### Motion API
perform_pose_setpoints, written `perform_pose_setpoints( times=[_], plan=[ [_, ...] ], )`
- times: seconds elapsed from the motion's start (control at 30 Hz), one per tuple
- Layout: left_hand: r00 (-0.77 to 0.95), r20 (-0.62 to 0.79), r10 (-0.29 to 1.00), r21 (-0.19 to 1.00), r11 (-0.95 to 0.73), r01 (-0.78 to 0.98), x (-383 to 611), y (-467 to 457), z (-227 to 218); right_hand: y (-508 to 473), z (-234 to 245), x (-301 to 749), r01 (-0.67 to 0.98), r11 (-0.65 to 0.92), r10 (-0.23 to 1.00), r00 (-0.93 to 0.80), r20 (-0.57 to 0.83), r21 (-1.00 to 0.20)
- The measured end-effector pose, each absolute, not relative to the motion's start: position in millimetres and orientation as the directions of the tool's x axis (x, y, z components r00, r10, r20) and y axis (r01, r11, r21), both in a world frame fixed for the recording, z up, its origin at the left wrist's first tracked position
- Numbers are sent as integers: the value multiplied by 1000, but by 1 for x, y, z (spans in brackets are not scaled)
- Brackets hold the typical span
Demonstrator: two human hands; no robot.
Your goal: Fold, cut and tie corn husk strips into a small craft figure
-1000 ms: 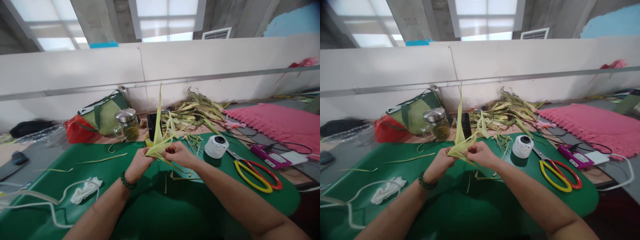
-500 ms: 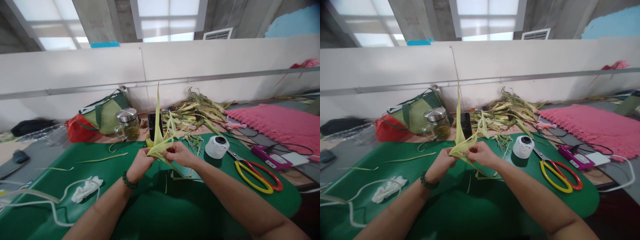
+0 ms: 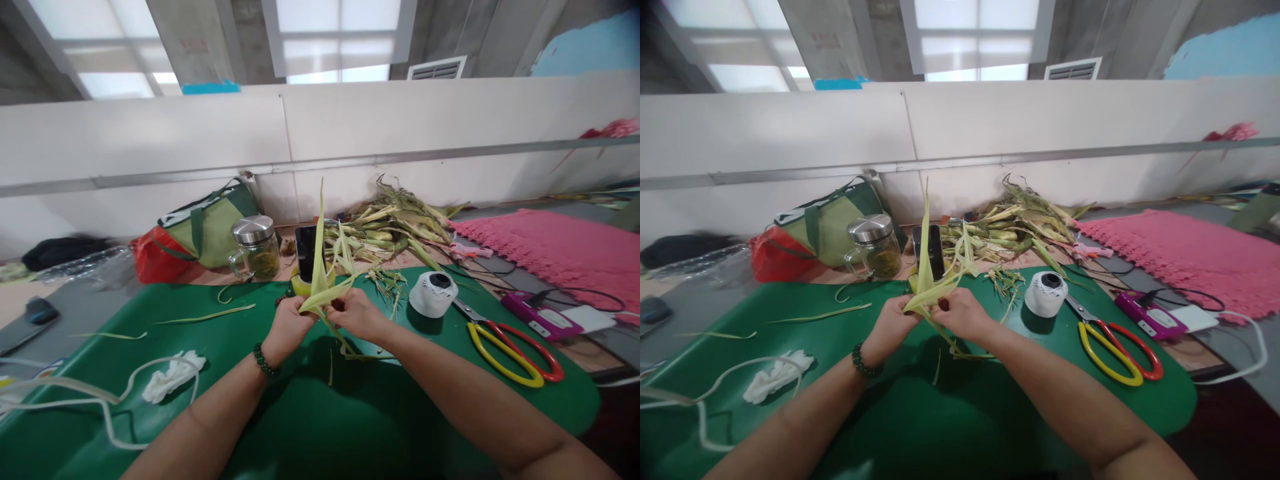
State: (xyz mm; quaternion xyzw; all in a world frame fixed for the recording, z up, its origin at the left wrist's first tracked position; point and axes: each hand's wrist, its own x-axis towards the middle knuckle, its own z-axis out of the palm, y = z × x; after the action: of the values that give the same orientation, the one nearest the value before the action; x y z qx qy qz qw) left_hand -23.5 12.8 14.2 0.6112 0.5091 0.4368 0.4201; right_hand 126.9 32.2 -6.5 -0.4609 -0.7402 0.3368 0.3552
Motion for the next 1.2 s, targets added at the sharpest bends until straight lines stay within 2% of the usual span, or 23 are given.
perform_pose_setpoints(
  times=[0.2, 0.27, 0.37, 0.43, 0.57, 0.63, 0.7, 0.77, 0.87, 0.93, 1.03, 1.1, 1.2],
  plan=[
    [115, 185, 976, 929, -212, 304, -22, 16, 7, 26, -1, 124, 711, 455, 886, -302, 351, -536],
    [118, 184, 976, 932, -211, 293, -22, 16, 6, 26, -1, 123, 739, 459, 880, -302, 367, -494],
    [114, 138, 984, 957, -162, 241, -23, 16, 9, 30, 0, 126, 711, 459, 882, -292, 370, -533],
    [135, 46, 990, 980, -71, 185, -26, 14, 13, 35, -1, 130, 649, 472, 880, -314, 355, -597],
    [365, -196, 910, 979, 200, 26, -38, 12, 27, 48, -3, 141, 545, 468, 884, -306, 354, -696],
    [471, -184, 863, 966, 247, -75, -47, 11, 34, 54, -4, 146, 530, 457, 889, -280, 362, -714],
    [482, -118, 868, 954, 233, -187, -58, 10, 39, 60, -5, 151, 517, 448, 894, -272, 357, -729],
    [446, -12, 895, 929, 175, -325, -70, 9, 44, 65, -5, 155, 486, 396, 918, -239, 318, -779],
    [354, 207, 912, 843, 17, -537, -93, 11, 53, 71, -6, 158, 355, 176, 983, -113, 145, -918],
    [208, 360, 909, 718, -128, -684, -111, 13, 63, 77, -7, 160, 263, 45, 998, -47, 34, -964],
    [-47, 502, 864, 450, -307, -839, -138, 16, 82, 88, -10, 164, 162, -72, 997, -3, -74, -984],
    [-206, 509, 836, 314, -404, -859, -153, 14, 94, 95, -11, 169, 65, -161, 987, -3, -161, -985],
    [-355, 415, 838, 294, -493, -819, -166, 8, 107, 103, -9, 176, -79, -252, 968, -36, -250, -965]
  ],
)
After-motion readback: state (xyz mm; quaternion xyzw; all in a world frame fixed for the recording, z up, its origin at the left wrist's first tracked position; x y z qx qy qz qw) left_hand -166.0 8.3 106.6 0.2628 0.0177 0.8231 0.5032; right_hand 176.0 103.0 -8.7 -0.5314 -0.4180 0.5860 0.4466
